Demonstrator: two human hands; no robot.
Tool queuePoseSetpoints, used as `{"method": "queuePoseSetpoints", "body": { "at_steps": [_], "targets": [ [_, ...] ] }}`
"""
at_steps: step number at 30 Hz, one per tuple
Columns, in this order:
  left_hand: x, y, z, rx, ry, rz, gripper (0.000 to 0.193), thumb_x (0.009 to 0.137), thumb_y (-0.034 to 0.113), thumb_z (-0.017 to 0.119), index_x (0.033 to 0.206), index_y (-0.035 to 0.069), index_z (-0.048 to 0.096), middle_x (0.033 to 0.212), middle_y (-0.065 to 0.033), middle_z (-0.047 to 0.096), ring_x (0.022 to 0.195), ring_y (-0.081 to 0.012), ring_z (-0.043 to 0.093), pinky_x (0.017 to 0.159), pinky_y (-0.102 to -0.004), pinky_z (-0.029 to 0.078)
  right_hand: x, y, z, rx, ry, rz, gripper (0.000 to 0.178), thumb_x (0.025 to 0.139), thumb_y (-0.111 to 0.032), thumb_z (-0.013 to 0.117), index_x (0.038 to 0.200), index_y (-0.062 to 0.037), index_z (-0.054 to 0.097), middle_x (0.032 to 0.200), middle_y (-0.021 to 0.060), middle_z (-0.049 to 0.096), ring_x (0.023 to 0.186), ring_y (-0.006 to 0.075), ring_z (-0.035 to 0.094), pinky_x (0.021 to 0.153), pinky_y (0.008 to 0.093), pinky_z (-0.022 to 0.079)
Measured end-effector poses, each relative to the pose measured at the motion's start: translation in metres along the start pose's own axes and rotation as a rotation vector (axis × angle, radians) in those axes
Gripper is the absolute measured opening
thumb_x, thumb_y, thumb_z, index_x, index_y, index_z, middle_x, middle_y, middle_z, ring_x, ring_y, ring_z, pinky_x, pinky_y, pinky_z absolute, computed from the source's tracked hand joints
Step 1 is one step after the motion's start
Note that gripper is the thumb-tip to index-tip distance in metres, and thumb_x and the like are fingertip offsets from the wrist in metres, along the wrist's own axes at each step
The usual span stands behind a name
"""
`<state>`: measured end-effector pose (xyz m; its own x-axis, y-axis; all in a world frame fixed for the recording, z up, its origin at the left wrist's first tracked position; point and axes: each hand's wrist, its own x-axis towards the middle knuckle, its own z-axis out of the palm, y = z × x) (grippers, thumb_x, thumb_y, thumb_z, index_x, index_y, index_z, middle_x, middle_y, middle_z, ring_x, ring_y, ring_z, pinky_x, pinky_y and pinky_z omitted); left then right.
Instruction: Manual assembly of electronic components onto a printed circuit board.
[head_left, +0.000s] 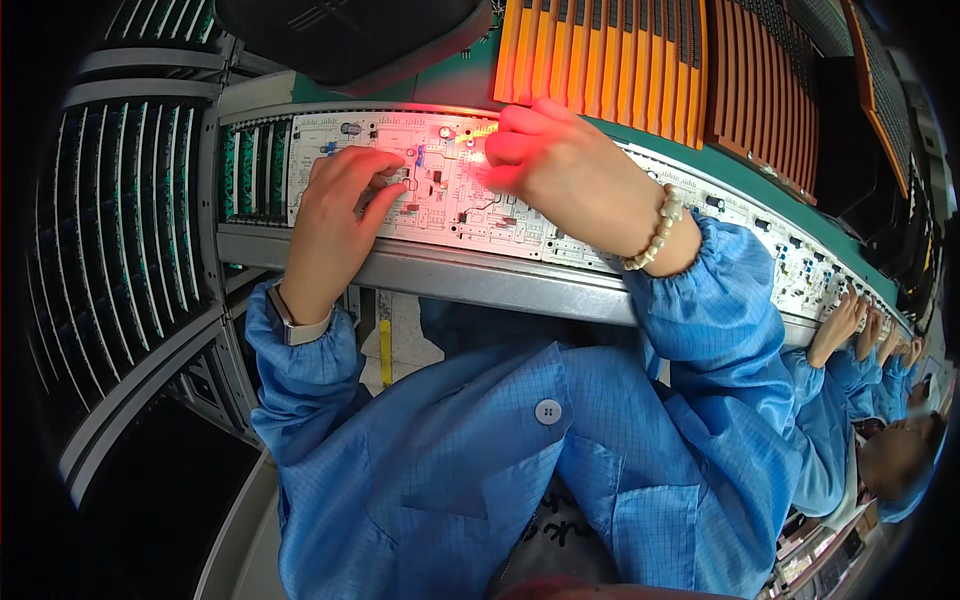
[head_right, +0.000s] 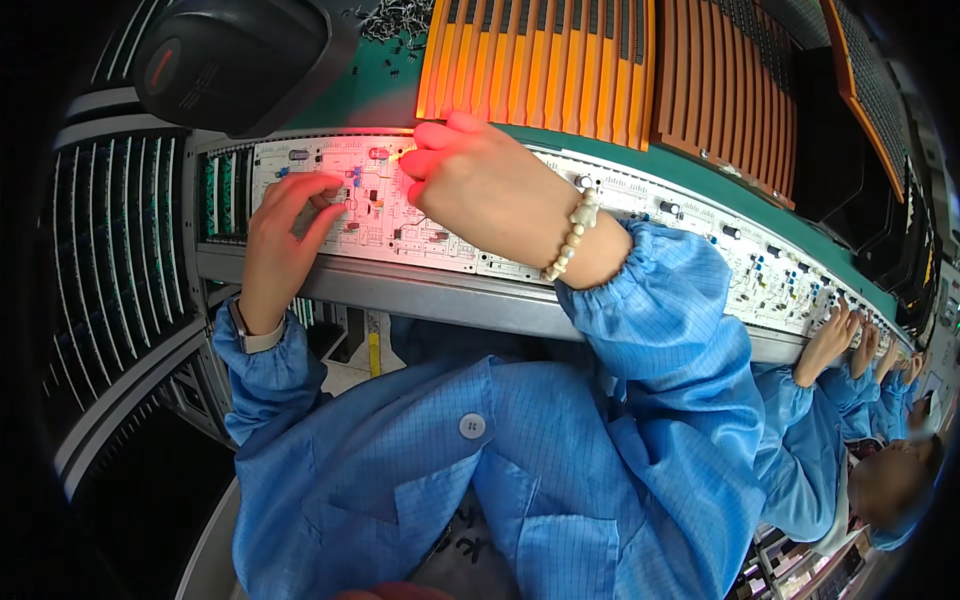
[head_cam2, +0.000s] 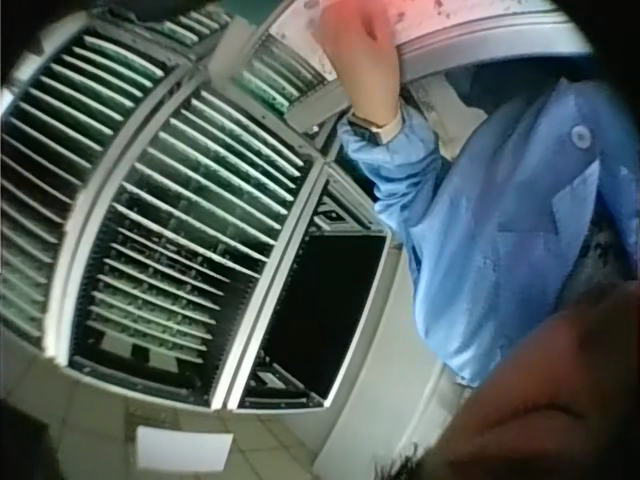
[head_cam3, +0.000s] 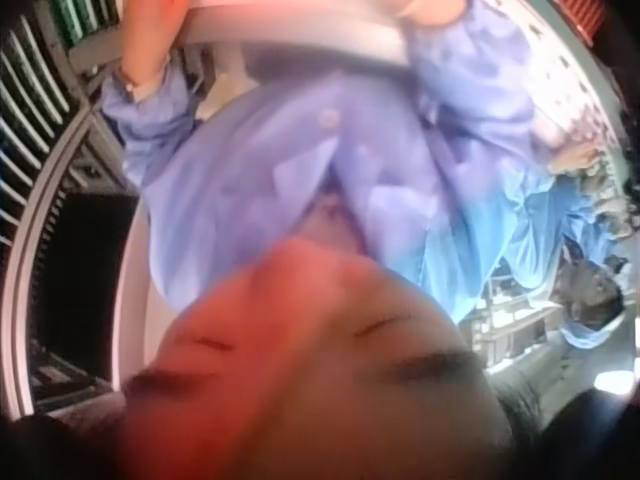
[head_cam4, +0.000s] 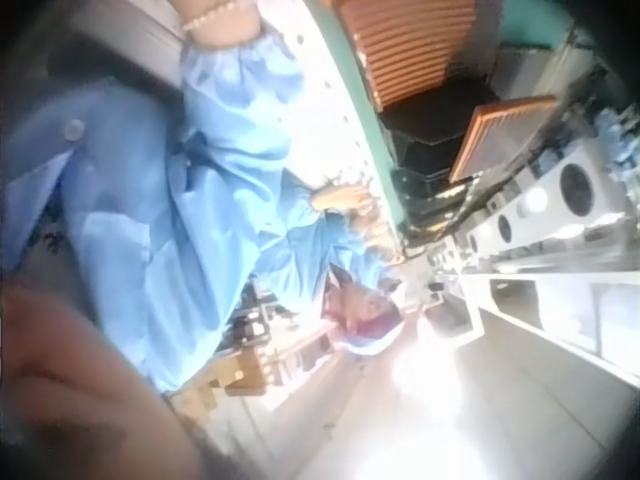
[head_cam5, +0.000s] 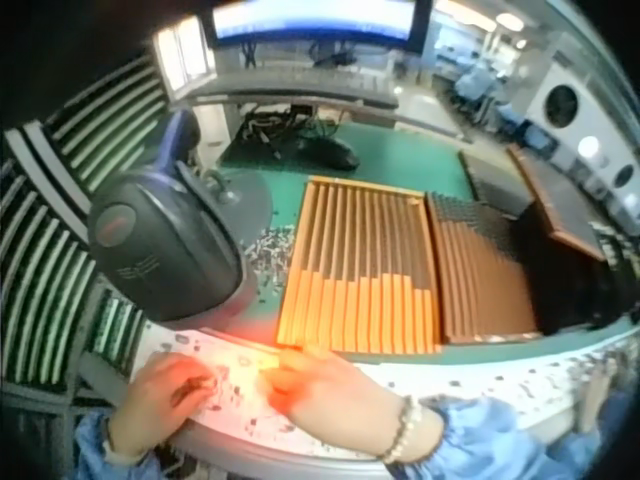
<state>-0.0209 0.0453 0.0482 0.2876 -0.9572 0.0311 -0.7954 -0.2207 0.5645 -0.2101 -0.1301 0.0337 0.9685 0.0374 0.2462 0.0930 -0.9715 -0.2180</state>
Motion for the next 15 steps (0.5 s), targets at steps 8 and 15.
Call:
{"method": "queuePoseSetpoints", "body": {
  "at_steps": [8,15],
  "targets": [
    [0.018,0.025,-0.002,0.023,0.072,0.044,0.021,0.084,0.005,0.069,0.104,0.001,0.066,0.1,-0.0114,0.063,0.089,-0.0267,0.061,0.081,-0.0382,0.05,-0.004,-0.015,-0.009,-0.094,-0.005,-0.015,0.011,0.073,-0.015,0.064,0.07,-0.0067,0.07,0.083,-0.0001,0.061,0.098,0.0193,0.054,0.088,0.0343,0.044],
    [0.079,0.043,0.033,0.046,0.165,0.344,0.035,0.087,-0.002,0.057,0.122,-0.001,0.058,0.107,-0.0159,0.06,0.093,-0.0351,0.062,0.083,-0.0403,0.05,-0.03,-0.021,-0.032,-0.094,0.026,0.042,0.013,0.076,-0.013,0.064,0.083,-0.0048,0.071,0.089,0.0009,0.063,0.096,0.0189,0.055,0.086,0.0331,0.044]
  ]
}}
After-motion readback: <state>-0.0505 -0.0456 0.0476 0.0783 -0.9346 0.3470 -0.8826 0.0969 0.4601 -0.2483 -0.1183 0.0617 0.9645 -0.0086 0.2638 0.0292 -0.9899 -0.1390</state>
